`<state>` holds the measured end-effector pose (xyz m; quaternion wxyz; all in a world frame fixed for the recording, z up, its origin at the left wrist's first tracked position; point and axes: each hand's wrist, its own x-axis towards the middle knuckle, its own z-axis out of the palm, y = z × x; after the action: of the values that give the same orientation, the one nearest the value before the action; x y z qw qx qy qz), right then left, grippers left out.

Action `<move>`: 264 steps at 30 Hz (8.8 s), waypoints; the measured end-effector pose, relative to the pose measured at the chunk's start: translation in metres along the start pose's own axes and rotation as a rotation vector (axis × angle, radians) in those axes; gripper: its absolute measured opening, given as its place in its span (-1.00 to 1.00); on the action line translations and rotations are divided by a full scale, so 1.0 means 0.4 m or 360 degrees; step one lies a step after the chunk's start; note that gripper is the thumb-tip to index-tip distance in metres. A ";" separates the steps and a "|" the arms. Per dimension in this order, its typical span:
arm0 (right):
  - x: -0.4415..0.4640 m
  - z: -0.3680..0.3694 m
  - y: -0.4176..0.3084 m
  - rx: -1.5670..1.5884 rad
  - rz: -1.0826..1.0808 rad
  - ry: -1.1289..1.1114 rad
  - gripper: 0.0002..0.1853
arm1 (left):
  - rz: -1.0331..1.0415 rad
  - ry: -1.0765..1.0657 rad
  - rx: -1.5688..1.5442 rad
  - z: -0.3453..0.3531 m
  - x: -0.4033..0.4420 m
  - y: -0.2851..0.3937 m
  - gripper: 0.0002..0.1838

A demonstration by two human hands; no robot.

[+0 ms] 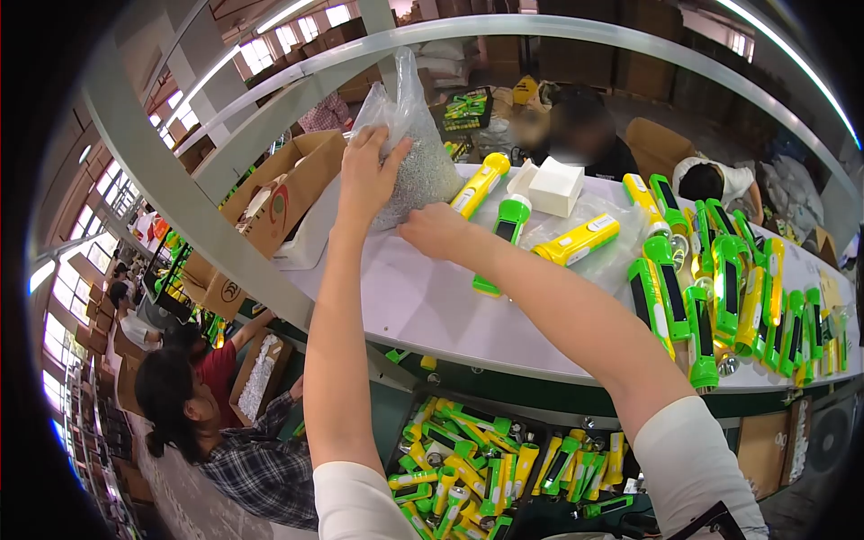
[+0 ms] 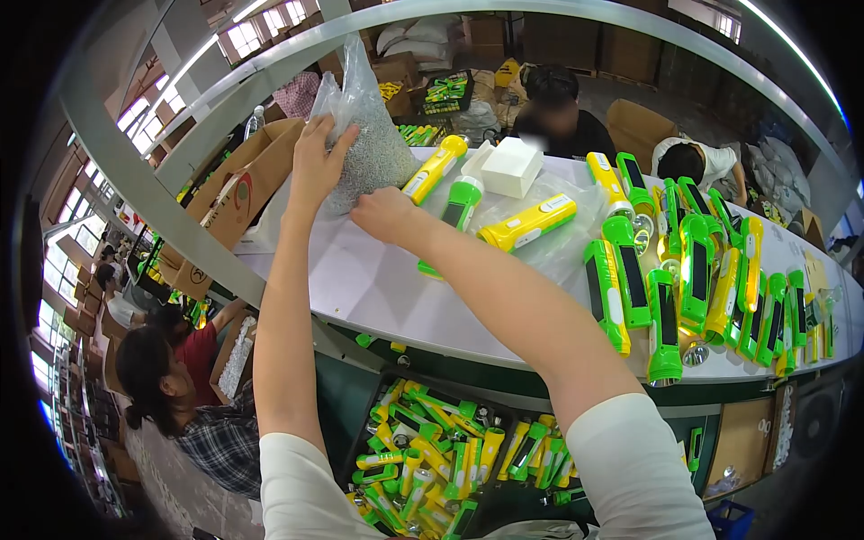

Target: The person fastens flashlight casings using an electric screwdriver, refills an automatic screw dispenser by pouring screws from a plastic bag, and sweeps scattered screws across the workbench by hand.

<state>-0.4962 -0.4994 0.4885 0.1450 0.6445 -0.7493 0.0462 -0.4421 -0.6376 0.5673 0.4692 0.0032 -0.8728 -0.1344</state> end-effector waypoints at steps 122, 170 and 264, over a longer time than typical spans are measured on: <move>-0.191 -0.682 0.046 0.0630 -0.0170 0.0910 -0.75 | 0.0580 -0.0361 0.0672 -0.338 0.004 0.354 -0.66; -0.043 -0.596 0.050 0.0053 -0.0024 -0.0396 -0.73 | 0.0283 -0.0228 -0.0247 -0.311 -0.030 0.328 -0.72; -0.095 -0.617 0.125 0.0192 0.0062 0.0154 -0.45 | -0.0014 0.0547 -0.0227 -0.140 -0.119 0.463 -0.48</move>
<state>-0.5015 -0.3917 0.7191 0.1408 0.6344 -0.7497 0.1252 -0.3472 -0.4660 0.6015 0.6099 -0.0031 -0.7680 -0.1954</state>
